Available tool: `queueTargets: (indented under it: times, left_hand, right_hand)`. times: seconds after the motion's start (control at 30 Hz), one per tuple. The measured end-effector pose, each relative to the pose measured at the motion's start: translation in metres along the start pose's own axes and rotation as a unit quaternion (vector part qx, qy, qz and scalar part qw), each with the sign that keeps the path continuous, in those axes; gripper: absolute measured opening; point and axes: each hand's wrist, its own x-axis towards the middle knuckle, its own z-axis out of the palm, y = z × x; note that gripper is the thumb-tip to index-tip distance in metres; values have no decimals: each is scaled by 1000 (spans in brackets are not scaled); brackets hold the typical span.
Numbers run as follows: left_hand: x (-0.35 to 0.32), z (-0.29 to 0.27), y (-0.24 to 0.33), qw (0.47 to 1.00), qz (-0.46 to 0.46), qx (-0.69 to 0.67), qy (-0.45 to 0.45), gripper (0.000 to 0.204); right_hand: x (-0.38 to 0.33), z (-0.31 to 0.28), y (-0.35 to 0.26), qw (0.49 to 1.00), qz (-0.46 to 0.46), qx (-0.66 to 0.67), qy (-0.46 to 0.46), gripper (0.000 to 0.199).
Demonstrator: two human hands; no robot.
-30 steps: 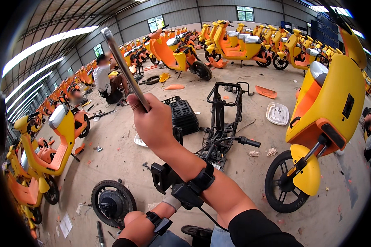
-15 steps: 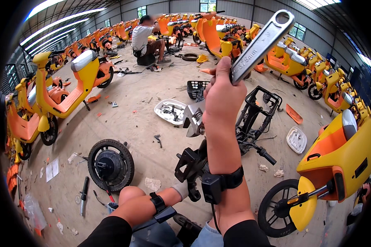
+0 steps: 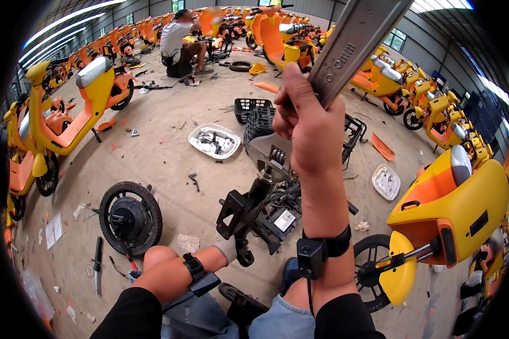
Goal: The person sits on the floor of a workshop and assembles the handlebar and stem of a yellow electric scooter. They use a wrench to tighten bolts on the stem and a hammer to secure the handlebar assembly into place.
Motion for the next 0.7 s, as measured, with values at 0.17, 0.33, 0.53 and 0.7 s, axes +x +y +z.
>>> queueTargets:
  times: [0.17,0.33,0.53,0.7]
  left_hand:
    - [-3,-2,0,1000,9,4,10,45]
    - [-5,-3,-1,1000,14,9,17,45]
    - [-5,-5,-3,1000,15,11,24,45]
    - [-5,-7,-2,999,14,14,28,44]
  right_hand:
    - [-14,-11,8,996,0,-8,-89,39]
    - [-30,-19,11,988,-15,-89,-129,33]
    - [-36,-40,19,981,-39,-55,-183,29]
    - [-39,-59,27,976,-85,-26,-198,37]
